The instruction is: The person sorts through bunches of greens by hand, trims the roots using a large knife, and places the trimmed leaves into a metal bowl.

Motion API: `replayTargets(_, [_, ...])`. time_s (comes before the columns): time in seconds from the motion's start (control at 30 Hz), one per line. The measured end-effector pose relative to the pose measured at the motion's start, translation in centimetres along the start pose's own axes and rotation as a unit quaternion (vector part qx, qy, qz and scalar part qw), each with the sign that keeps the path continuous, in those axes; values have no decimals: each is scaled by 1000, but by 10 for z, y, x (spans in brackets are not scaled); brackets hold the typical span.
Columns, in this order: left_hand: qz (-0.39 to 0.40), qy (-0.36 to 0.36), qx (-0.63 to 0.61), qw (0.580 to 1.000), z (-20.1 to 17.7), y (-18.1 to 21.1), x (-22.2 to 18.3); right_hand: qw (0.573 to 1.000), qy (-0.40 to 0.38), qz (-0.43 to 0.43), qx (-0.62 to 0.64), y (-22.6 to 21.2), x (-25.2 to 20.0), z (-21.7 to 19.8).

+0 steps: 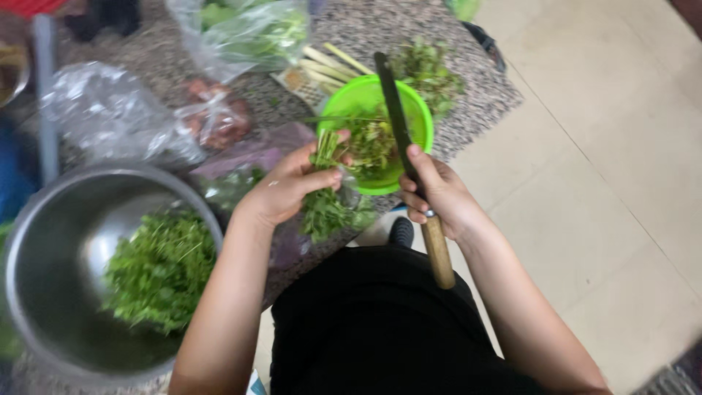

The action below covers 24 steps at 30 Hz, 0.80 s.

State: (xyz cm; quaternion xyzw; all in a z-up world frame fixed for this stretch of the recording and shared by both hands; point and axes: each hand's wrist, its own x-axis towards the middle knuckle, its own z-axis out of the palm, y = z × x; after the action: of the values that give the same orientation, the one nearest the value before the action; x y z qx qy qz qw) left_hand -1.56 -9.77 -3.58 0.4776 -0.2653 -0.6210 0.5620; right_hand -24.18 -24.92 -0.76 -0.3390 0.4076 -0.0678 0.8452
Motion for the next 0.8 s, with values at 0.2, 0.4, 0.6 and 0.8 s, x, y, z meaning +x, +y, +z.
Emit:
replayTargets(0.2, [41,24,-12,999,4,10,-25,997,-63,-2,-36,-3,0,25])
replayTargets(0.4, [55,-12,-48,997,10,13,-39,994,-95,-5,-54,-8,0,39])
replayTargets(0.6, [18,-24,47,998,20,14,-28,982,-188,13,-16,-16,-4,31])
replayTargets(0.8, [-56,-15,93,994,28,10,-5,968,-239,63,39,-20,-8,11])
